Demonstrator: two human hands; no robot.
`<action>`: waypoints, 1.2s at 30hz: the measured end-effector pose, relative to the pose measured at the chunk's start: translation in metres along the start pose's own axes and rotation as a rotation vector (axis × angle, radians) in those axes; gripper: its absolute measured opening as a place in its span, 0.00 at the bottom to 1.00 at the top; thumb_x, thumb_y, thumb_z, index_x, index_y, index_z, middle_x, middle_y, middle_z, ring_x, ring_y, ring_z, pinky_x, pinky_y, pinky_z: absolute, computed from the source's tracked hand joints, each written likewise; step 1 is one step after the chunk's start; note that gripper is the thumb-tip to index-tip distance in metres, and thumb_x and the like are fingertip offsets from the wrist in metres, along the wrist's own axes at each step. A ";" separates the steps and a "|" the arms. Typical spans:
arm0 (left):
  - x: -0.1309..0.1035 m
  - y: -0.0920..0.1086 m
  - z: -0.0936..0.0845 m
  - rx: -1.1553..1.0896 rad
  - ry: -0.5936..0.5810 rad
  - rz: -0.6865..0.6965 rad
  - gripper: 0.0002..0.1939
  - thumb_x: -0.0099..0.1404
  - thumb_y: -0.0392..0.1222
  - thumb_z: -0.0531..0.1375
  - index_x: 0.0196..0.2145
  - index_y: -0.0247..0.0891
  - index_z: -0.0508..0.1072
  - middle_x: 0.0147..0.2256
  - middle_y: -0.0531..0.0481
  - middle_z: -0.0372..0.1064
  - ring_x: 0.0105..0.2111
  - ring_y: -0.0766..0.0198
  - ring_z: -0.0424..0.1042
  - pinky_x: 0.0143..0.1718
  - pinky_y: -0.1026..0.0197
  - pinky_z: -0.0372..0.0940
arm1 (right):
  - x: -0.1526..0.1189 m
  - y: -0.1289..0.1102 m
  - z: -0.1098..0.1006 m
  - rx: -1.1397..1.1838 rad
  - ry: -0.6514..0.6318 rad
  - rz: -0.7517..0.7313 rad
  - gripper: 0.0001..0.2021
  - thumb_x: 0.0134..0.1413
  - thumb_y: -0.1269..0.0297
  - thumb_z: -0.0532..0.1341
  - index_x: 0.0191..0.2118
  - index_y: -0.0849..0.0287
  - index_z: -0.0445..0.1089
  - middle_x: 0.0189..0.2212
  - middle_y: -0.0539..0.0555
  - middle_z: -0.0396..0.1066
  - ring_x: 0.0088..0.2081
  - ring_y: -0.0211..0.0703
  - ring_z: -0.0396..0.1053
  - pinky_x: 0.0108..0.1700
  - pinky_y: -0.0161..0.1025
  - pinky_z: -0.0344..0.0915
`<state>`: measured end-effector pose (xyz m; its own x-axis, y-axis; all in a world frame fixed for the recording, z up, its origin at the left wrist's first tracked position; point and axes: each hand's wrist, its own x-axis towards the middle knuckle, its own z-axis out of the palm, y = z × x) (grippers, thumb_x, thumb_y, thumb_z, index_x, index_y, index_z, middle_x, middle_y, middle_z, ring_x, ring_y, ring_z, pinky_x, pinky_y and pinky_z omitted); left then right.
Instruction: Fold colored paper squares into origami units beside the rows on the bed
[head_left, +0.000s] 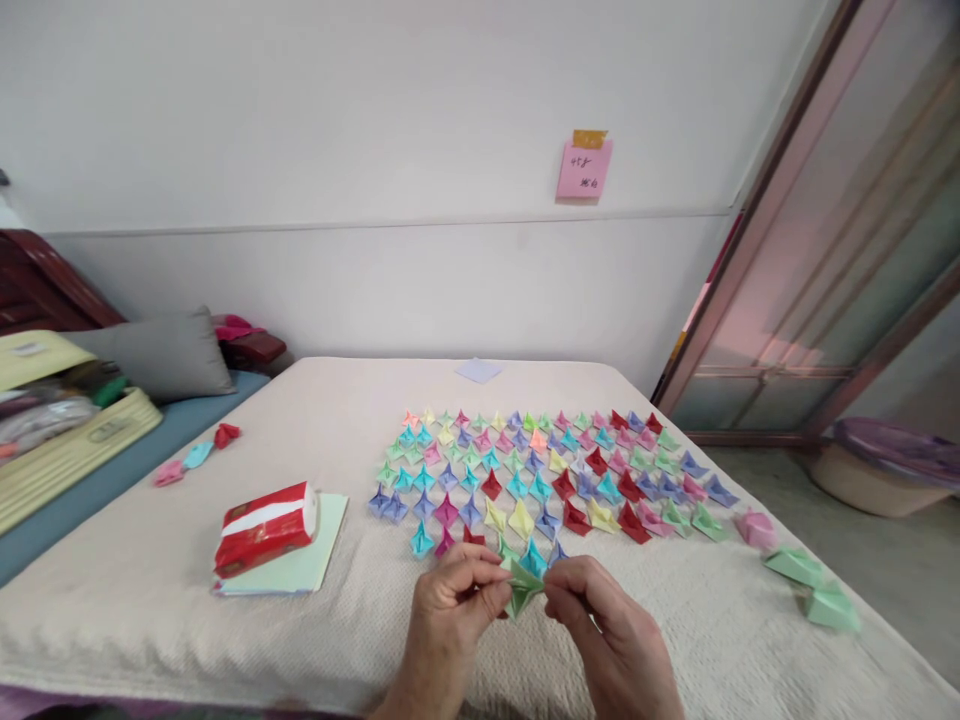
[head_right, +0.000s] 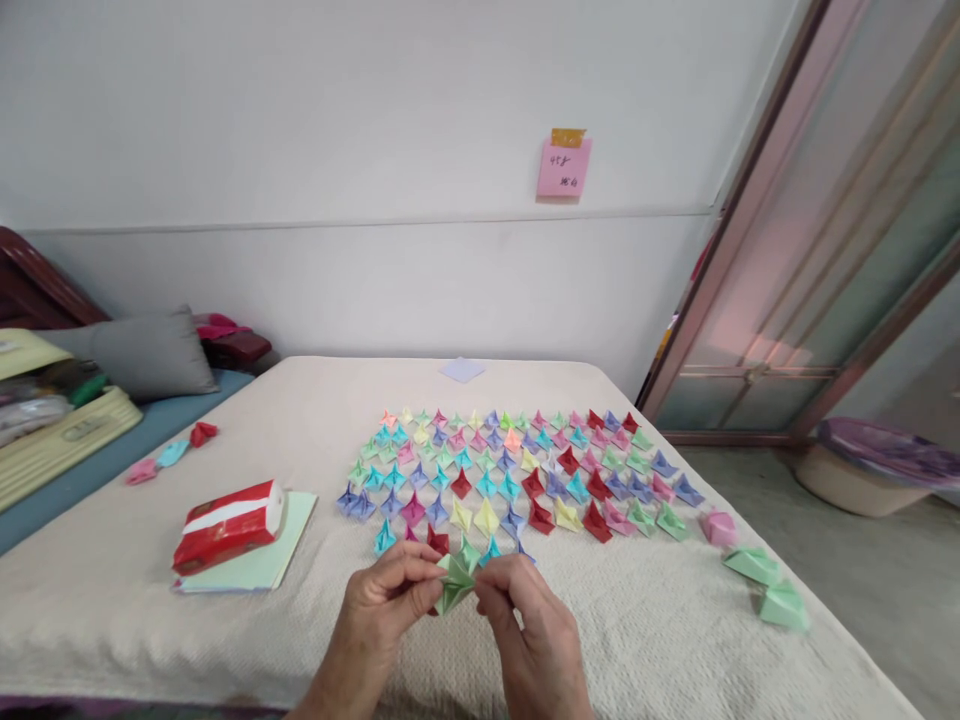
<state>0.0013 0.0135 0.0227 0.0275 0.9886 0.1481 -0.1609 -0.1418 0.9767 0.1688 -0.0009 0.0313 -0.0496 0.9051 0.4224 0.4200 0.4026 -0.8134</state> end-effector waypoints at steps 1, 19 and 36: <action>0.000 0.001 0.000 0.010 0.009 0.002 0.05 0.53 0.43 0.68 0.25 0.40 0.82 0.34 0.47 0.70 0.26 0.66 0.70 0.25 0.66 0.65 | 0.000 0.001 0.000 0.011 -0.004 0.018 0.09 0.61 0.65 0.56 0.29 0.55 0.66 0.26 0.48 0.68 0.29 0.39 0.68 0.32 0.32 0.64; -0.004 -0.001 -0.001 -0.124 0.127 -0.084 0.03 0.54 0.38 0.67 0.23 0.39 0.79 0.40 0.47 0.69 0.44 0.56 0.68 0.40 0.61 0.62 | -0.002 0.005 0.012 0.377 -0.011 0.282 0.10 0.56 0.60 0.61 0.26 0.56 0.68 0.22 0.48 0.67 0.27 0.39 0.65 0.31 0.33 0.62; -0.001 -0.003 0.003 -0.869 0.099 -0.334 0.04 0.52 0.35 0.70 0.25 0.38 0.78 0.41 0.46 0.73 0.43 0.57 0.69 0.46 0.54 0.63 | -0.003 0.014 0.028 0.596 -0.001 0.449 0.12 0.49 0.55 0.66 0.25 0.59 0.71 0.19 0.50 0.71 0.25 0.40 0.67 0.29 0.34 0.64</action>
<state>0.0043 0.0131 0.0204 0.1279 0.9768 -0.1718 -0.8420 0.1985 0.5017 0.1498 0.0064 0.0074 0.0100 0.9999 -0.0021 -0.1621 -0.0004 -0.9868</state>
